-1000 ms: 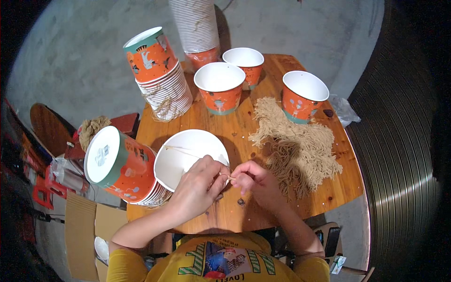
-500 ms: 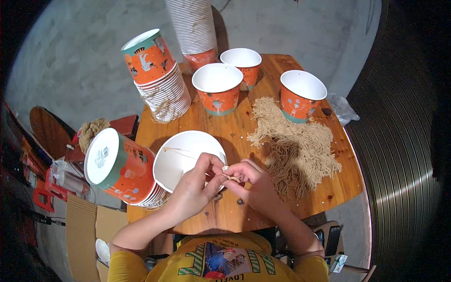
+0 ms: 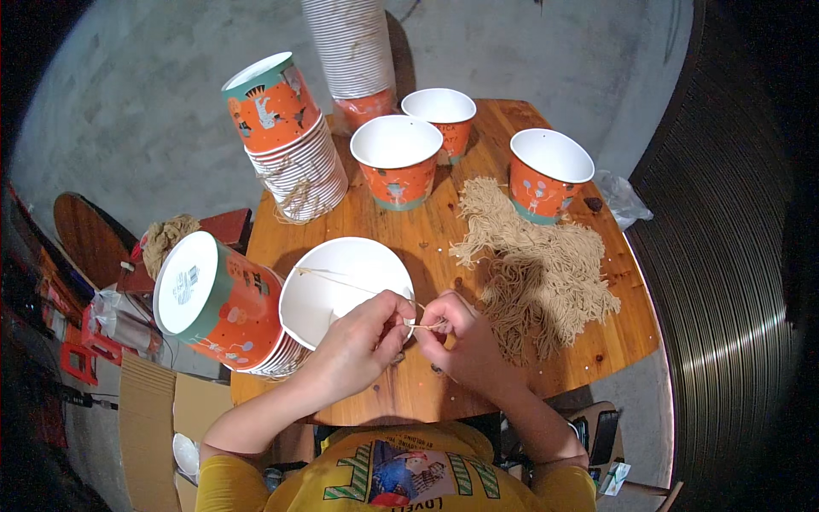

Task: Tying rubber bands onto paper bowls for assembly or packaging.

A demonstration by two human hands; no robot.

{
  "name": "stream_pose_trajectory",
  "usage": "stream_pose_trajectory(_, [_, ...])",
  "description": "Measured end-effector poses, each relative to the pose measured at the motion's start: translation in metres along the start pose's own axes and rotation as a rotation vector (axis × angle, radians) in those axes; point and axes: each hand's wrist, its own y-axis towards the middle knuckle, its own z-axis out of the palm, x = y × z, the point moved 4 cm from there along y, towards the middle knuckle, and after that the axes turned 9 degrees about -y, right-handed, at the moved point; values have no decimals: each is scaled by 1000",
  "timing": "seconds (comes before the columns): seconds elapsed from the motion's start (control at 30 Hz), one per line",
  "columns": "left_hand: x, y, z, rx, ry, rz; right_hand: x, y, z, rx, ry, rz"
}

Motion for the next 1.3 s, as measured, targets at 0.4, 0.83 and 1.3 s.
stream_pose_trajectory(0.4, [-6, 0, -1, -47, 118, 85, 0, -2, 1, 6, 74, 77])
stream_pose_trajectory(0.83, [-7, 0, -1, -35, 149, 117, -2, 0, -2, -34, -8, -35])
stream_pose_trajectory(1.3, [0, -8, -18, -86, 205, 46, -8, 0, -11, 75, -34, -173])
